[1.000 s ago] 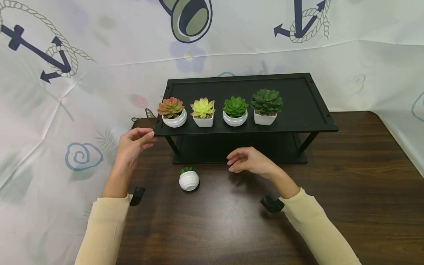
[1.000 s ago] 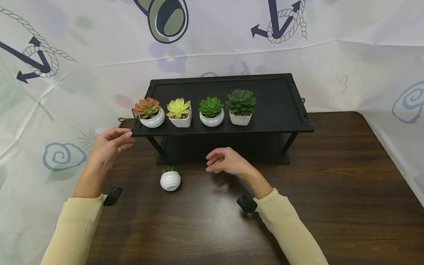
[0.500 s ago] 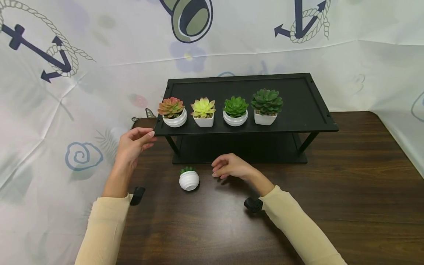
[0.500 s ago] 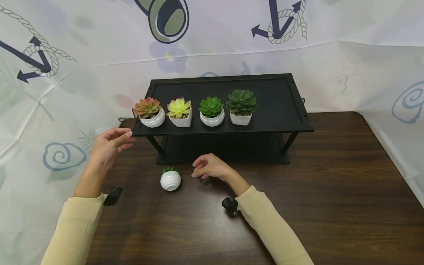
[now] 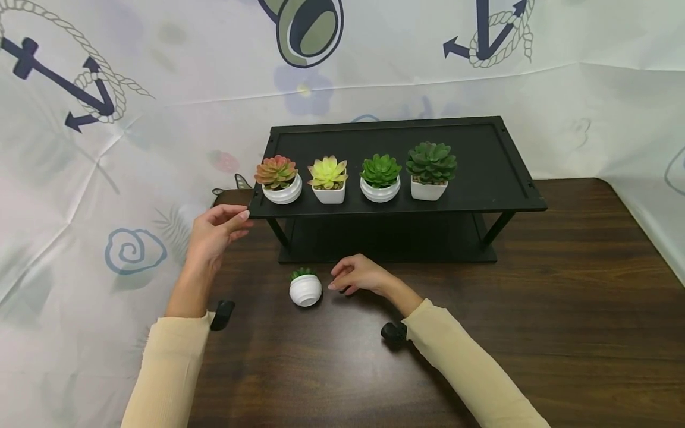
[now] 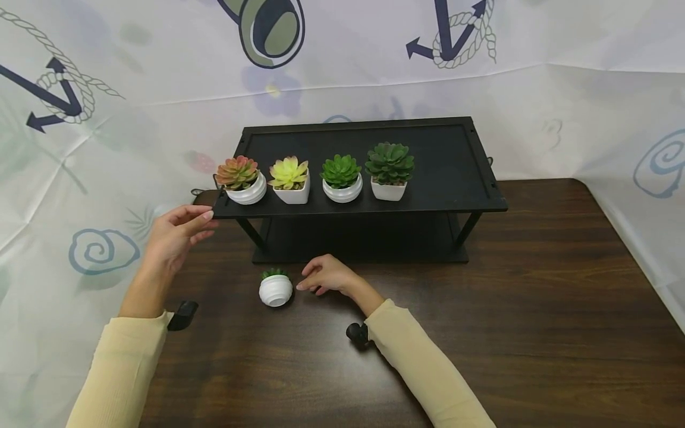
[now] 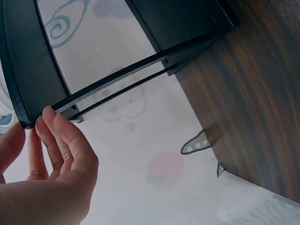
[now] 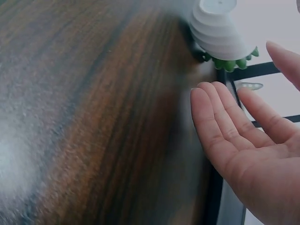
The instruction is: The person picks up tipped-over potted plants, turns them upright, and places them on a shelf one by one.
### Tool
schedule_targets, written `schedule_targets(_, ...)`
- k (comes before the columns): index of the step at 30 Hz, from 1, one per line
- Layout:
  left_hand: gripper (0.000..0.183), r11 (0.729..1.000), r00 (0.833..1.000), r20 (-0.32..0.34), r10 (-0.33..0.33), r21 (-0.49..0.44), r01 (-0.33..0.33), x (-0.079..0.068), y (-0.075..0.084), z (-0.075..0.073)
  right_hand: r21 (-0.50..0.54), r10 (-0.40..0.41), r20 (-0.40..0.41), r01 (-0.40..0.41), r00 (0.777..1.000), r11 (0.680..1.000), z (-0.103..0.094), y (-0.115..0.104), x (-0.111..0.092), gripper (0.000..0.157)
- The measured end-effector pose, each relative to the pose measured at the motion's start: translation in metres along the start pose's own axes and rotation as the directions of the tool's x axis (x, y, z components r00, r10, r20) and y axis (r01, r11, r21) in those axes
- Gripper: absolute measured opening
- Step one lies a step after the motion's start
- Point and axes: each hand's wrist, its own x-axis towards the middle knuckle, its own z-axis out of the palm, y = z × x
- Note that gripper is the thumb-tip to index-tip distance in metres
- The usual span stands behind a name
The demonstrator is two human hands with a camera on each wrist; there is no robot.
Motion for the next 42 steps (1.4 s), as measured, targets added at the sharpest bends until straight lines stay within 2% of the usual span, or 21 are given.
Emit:
schedule_targets(10, 0.019, 1.0, 1.0, -0.002, -0.001, 0.003, 0.001, 0.0, -0.001, -0.001, 0.024, 0.035, -0.016, -0.035, 0.999, 0.999, 0.009, 0.003, 0.008, 0.04)
schedule_targets(14, 0.019, 1.0, 1.0, -0.004, -0.006, 0.002, 0.006, 0.0, -0.001, -0.001, 0.022, 0.043, -0.017, -0.043, 0.999, 0.999, 0.014, 0.001, 0.013, 0.035)
schedule_targets(19, 0.019, 1.0, 1.0, -0.004, -0.011, 0.006, 0.011, 0.0, 0.0, -0.001, 0.002, 0.063, -0.03, -0.063, 0.998, 0.998, 0.02, -0.003, 0.017, 0.028)
schedule_targets(42, 0.013, 1.0, 1.0, 0.003, -0.008, -0.007, 0.008, 0.0, 0.0, 0.0, -0.122, 0.113, -0.084, -0.123, 0.99, 0.985, 0.028, -0.008, 0.026, 0.029)
